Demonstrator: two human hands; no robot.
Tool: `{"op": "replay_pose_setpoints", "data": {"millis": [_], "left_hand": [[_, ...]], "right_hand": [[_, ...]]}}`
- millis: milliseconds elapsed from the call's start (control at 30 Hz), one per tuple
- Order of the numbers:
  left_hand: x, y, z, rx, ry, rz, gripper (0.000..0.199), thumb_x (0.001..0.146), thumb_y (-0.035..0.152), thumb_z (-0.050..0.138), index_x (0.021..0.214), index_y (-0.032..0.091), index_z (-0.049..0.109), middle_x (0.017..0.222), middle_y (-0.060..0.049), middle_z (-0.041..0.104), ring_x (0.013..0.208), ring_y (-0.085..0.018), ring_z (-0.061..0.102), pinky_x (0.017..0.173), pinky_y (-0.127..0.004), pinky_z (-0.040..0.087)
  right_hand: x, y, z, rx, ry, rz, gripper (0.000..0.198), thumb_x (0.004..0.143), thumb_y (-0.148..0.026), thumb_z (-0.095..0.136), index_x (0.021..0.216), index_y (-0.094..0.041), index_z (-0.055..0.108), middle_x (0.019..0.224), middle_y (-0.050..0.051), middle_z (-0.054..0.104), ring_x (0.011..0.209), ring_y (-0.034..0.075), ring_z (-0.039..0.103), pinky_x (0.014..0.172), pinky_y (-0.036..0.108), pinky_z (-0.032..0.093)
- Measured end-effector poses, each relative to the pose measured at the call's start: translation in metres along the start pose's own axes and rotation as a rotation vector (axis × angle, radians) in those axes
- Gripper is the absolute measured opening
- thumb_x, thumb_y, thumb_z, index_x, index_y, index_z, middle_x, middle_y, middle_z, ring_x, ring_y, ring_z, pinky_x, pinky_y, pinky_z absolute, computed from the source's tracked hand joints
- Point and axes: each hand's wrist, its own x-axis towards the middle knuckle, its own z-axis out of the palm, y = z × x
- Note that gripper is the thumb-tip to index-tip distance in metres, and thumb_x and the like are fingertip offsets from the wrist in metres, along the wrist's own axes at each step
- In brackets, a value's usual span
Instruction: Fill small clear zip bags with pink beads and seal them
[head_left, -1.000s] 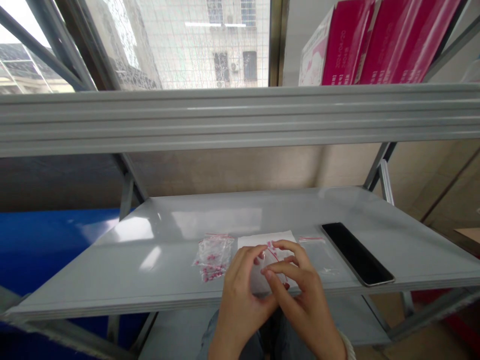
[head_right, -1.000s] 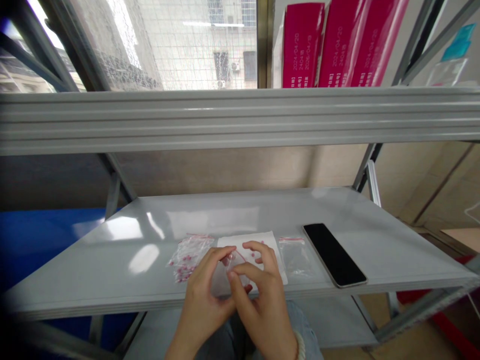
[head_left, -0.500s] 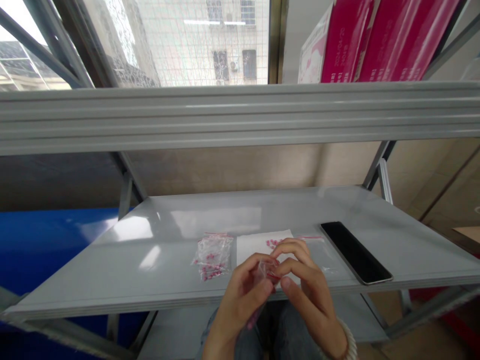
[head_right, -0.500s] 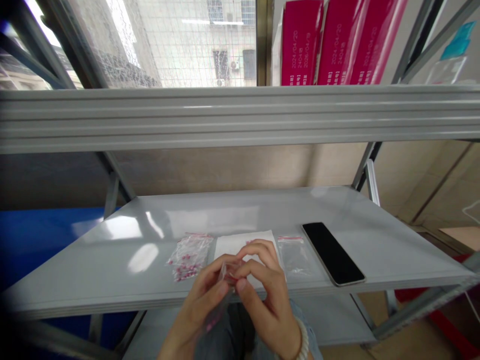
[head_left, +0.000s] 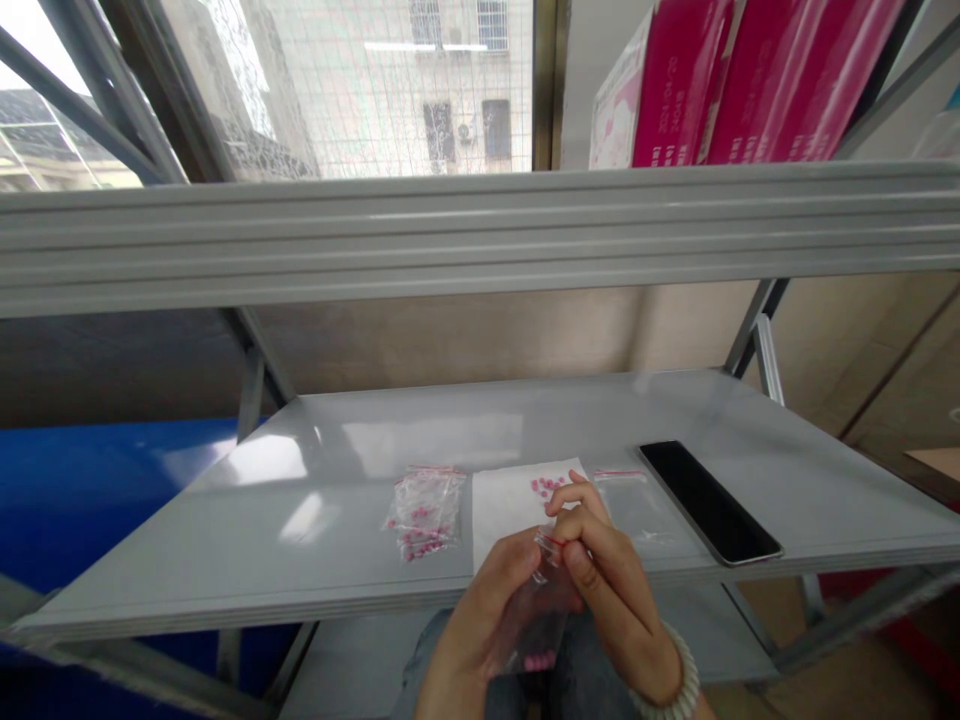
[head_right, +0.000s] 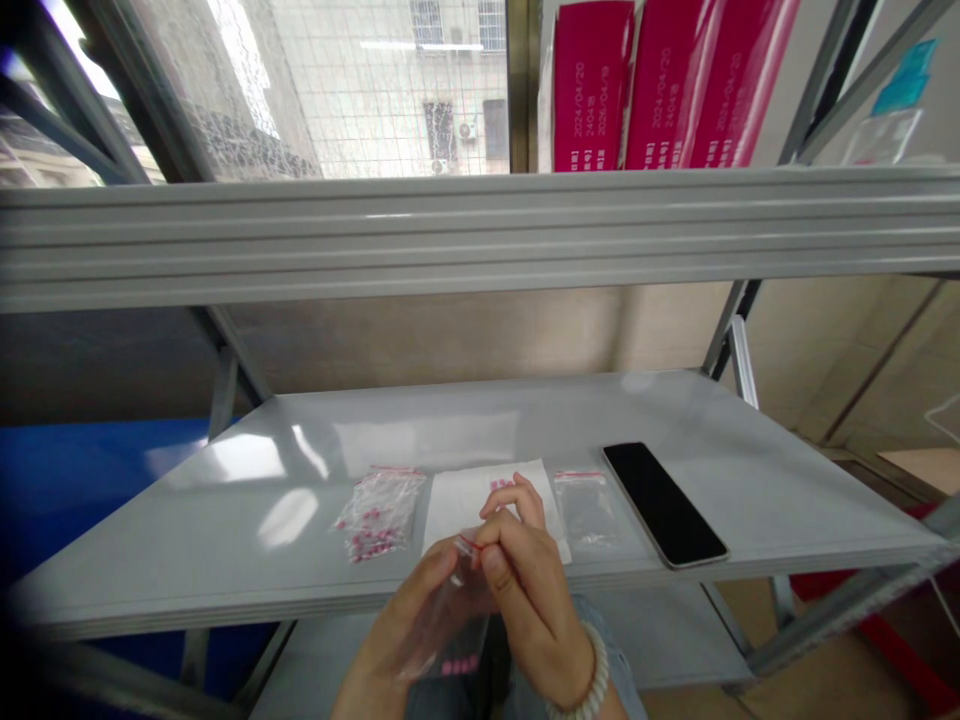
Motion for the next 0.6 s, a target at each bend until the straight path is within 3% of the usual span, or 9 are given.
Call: {"op": "replay_pose_setpoints", "data": {"millis": [167,300,433,500,600], "left_hand": [[0.000,-0.011,-0.005,-0.162,0.056,-0.047,0.038,0.069,0.046,0.085,0.085,0.015,0.070,0.087,-0.005,0.066,0.083,-0.020,0.062,0.080,-0.034,0.052],[0.002,-0.016,-0.006,-0.306,-0.025,-0.104,0.035,0.072,0.042,0.084,0.087,0.014,0.070,0.089,-0.004,0.066,0.081,-0.018,0.063,0.080,-0.032,0.051],[0.004,-0.018,-0.007,-0.313,-0.075,-0.131,0.034,0.074,0.042,0.082,0.090,0.014,0.069,0.089,-0.005,0.065,0.082,-0.019,0.063,0.083,-0.036,0.051],[0.004,-0.018,-0.007,-0.308,-0.088,-0.144,0.033,0.075,0.041,0.081,0.089,0.014,0.068,0.089,-0.005,0.064,0.082,-0.019,0.063,0.084,-0.038,0.051],[0.003,-0.016,-0.007,-0.291,-0.105,-0.127,0.030,0.073,0.037,0.081,0.087,0.015,0.066,0.089,-0.004,0.062,0.082,-0.019,0.062,0.083,-0.037,0.051]], "right_hand": [[0.001,0.001,-0.001,-0.055,-0.005,-0.027,0.024,0.105,-0.032,0.035,0.086,-0.024,0.048,0.084,-0.002,0.047,0.085,0.018,0.051,0.114,0.050,0.016],[0.000,0.003,-0.004,-0.081,-0.030,-0.037,0.025,0.105,-0.031,0.034,0.085,-0.023,0.046,0.086,-0.001,0.050,0.088,0.018,0.054,0.117,0.052,0.012],[0.000,0.003,-0.008,-0.086,-0.063,-0.042,0.026,0.105,-0.033,0.034,0.083,-0.023,0.046,0.083,-0.001,0.050,0.095,0.020,0.055,0.117,0.053,0.009],[0.001,0.002,-0.008,-0.077,-0.086,-0.046,0.028,0.104,-0.035,0.035,0.082,-0.023,0.046,0.076,-0.002,0.048,0.097,0.022,0.054,0.116,0.053,0.011],[0.004,0.001,-0.007,-0.040,-0.103,-0.062,0.031,0.104,-0.039,0.035,0.080,-0.023,0.047,0.071,-0.002,0.047,0.089,0.022,0.052,0.109,0.051,0.024]]}}
